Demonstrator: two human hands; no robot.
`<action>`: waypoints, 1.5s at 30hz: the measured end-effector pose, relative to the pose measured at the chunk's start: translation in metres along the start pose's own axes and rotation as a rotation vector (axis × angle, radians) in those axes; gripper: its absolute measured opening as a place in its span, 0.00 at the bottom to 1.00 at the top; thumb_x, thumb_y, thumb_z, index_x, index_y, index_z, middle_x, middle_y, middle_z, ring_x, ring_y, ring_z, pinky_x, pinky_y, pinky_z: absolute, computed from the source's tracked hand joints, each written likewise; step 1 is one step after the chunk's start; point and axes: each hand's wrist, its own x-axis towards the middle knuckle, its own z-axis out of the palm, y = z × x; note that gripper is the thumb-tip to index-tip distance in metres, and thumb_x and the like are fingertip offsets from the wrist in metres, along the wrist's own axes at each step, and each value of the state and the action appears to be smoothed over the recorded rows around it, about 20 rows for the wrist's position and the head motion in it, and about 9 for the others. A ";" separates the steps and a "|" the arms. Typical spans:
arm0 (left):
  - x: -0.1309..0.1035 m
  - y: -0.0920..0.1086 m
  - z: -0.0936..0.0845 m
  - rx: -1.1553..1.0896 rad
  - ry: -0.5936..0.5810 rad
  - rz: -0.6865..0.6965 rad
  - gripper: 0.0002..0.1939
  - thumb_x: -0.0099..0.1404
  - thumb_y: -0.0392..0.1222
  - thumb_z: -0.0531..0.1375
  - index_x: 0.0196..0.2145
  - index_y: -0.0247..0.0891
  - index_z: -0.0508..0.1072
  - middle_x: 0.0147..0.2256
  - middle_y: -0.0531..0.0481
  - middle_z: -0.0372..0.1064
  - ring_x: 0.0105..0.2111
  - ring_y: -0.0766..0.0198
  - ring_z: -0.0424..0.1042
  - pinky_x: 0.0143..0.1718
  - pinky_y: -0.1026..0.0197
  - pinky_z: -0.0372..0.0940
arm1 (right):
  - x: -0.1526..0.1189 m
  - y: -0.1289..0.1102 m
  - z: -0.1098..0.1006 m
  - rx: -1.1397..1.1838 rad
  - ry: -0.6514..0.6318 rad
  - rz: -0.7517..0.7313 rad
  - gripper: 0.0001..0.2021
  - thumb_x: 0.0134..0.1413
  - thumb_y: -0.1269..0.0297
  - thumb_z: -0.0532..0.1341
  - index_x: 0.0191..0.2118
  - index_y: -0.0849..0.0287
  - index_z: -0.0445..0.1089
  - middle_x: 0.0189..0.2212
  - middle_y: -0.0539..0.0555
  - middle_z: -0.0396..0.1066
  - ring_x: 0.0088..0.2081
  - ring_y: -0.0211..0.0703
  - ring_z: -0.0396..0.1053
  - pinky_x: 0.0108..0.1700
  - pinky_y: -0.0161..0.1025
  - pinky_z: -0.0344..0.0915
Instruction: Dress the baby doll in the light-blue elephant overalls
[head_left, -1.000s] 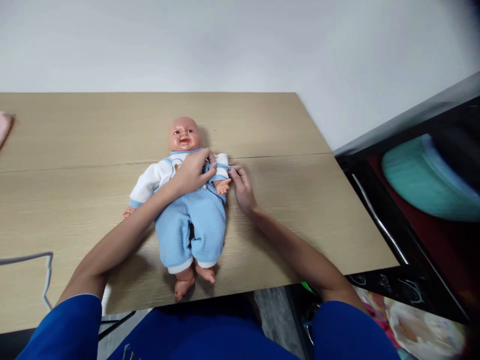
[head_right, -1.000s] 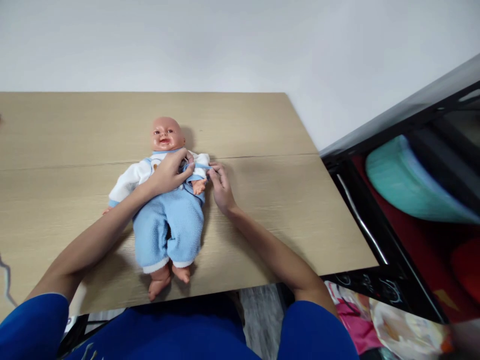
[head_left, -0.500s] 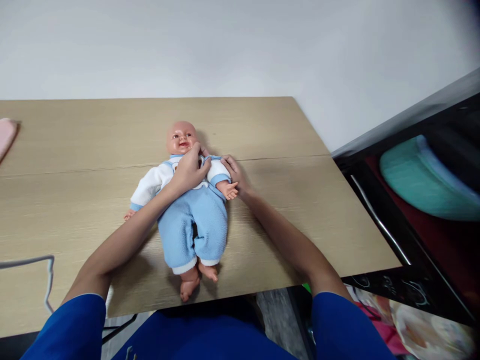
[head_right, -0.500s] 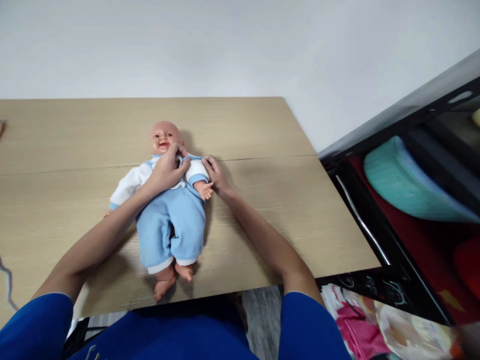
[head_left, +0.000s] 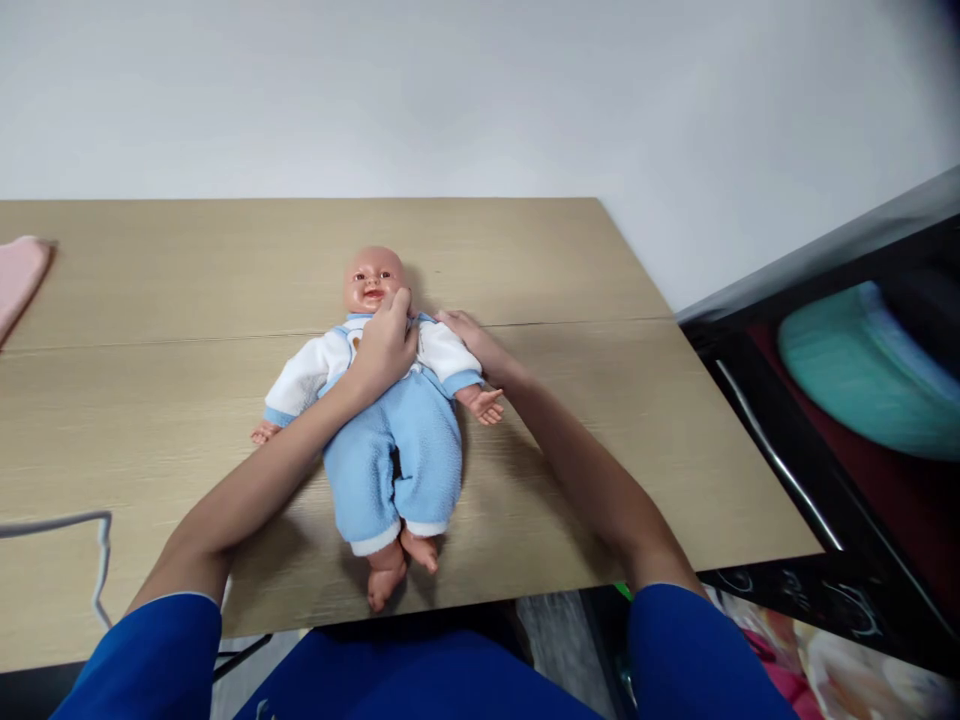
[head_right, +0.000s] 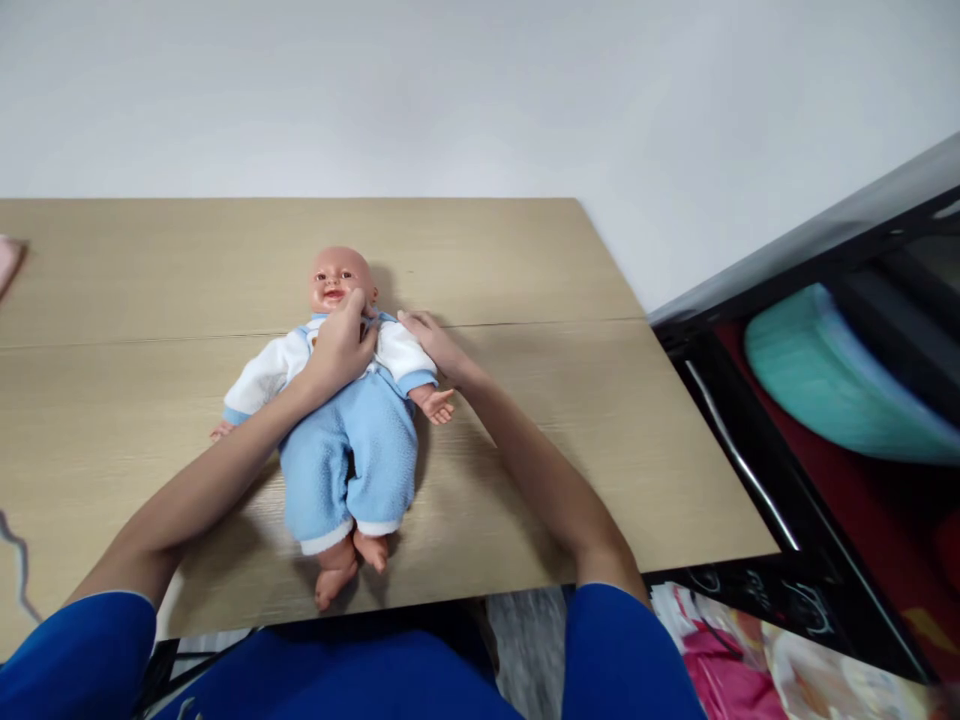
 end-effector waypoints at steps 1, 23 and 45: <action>0.000 0.000 0.001 0.006 -0.006 0.000 0.13 0.68 0.30 0.58 0.46 0.45 0.65 0.44 0.41 0.76 0.46 0.47 0.76 0.44 0.48 0.68 | -0.011 -0.005 -0.006 -0.017 -0.023 0.039 0.23 0.65 0.39 0.75 0.53 0.51 0.79 0.48 0.55 0.84 0.50 0.54 0.83 0.54 0.51 0.84; -0.004 0.023 -0.019 0.041 -0.056 0.110 0.10 0.77 0.43 0.63 0.53 0.42 0.72 0.56 0.35 0.75 0.57 0.43 0.72 0.65 0.39 0.67 | -0.061 0.010 -0.074 -0.547 0.477 -0.295 0.31 0.64 0.39 0.74 0.64 0.53 0.77 0.69 0.69 0.71 0.71 0.68 0.68 0.77 0.73 0.65; -0.160 0.007 -0.095 0.208 -0.011 -0.336 0.11 0.80 0.52 0.56 0.51 0.46 0.73 0.53 0.39 0.84 0.58 0.36 0.72 0.65 0.30 0.61 | -0.071 0.016 0.011 -0.053 0.114 -0.181 0.27 0.67 0.29 0.67 0.42 0.49 0.69 0.37 0.48 0.69 0.43 0.45 0.68 0.51 0.42 0.70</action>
